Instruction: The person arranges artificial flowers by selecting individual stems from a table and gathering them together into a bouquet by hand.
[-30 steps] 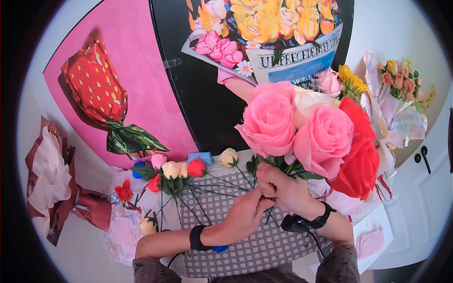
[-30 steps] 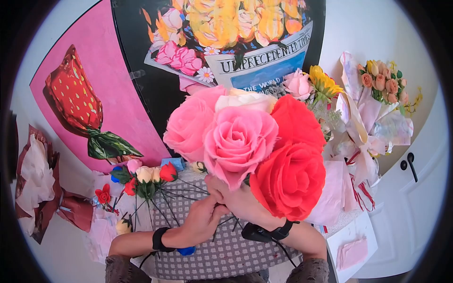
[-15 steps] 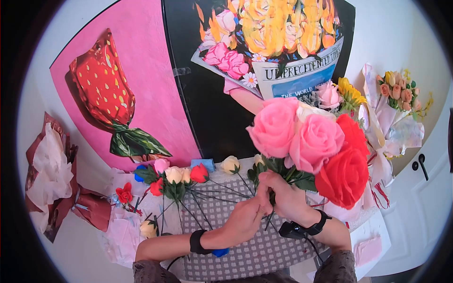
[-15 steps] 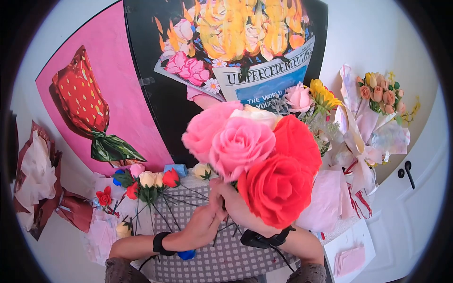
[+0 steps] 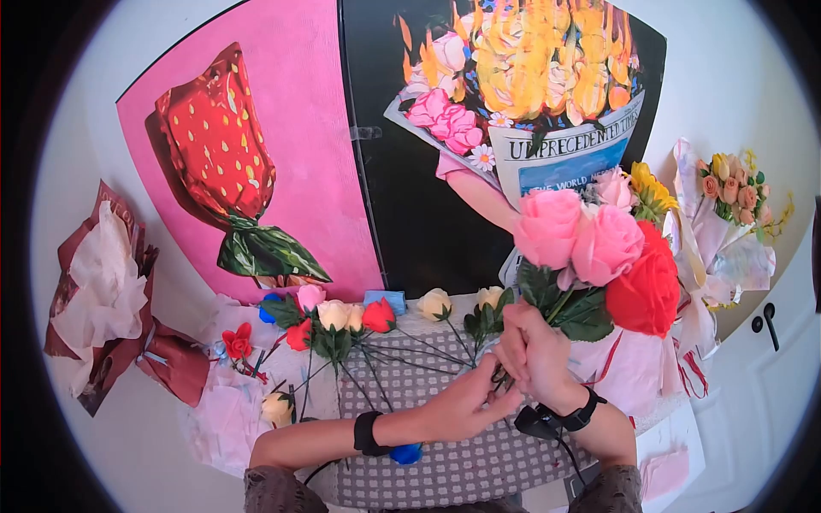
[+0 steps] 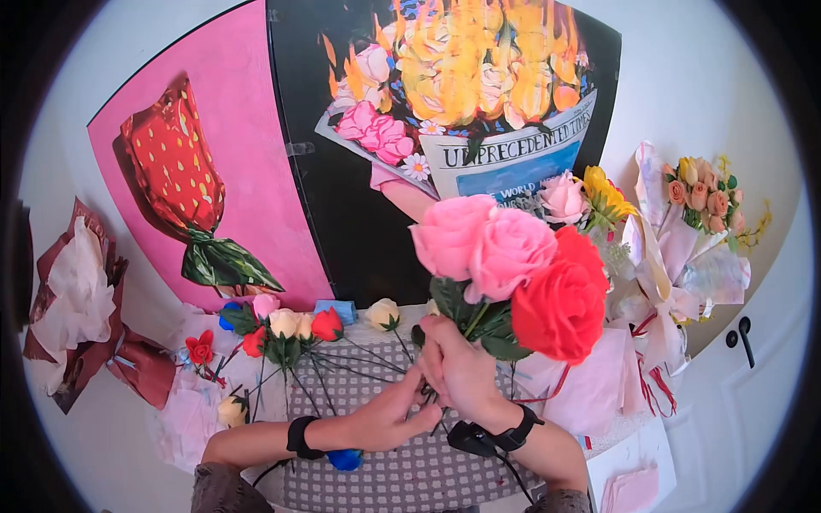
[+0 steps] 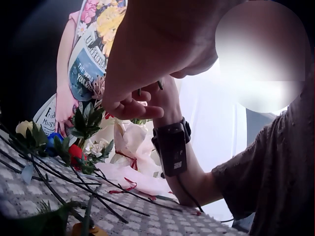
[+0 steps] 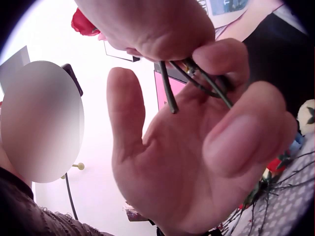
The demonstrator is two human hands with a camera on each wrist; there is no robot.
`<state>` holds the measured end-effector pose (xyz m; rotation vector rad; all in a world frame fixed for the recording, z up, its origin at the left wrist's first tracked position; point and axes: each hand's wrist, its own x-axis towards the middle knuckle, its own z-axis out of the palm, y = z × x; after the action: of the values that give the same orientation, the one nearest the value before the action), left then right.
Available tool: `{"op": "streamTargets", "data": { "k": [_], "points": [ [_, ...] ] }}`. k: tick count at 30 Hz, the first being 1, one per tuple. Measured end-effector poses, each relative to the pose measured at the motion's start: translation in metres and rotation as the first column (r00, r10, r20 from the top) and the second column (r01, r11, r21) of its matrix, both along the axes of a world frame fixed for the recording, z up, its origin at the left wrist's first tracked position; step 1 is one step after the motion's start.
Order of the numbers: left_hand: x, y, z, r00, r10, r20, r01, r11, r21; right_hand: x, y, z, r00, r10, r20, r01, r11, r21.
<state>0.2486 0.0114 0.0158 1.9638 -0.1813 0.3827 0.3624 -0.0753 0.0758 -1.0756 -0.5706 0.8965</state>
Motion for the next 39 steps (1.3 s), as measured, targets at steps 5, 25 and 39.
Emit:
{"op": "streamTargets", "data": {
  "k": [5,25,39],
  "points": [
    [-0.002,-0.006,0.009,0.984,0.176,-0.027,-0.170,0.974,0.153,0.001,0.003,0.004,0.987,-0.015,-0.162,0.037,0.990,0.134],
    [0.002,0.000,-0.005,0.955,0.229,-0.190,-0.253,0.960,-0.116,0.005,0.000,-0.003,0.980,0.115,-0.163,-0.097,0.989,0.114],
    [0.010,0.024,-0.021,0.950,-0.131,-0.284,0.018,0.929,-0.369,0.012,0.000,-0.029,0.993,0.082,0.091,-0.081,0.997,-0.010]
  ]
}}
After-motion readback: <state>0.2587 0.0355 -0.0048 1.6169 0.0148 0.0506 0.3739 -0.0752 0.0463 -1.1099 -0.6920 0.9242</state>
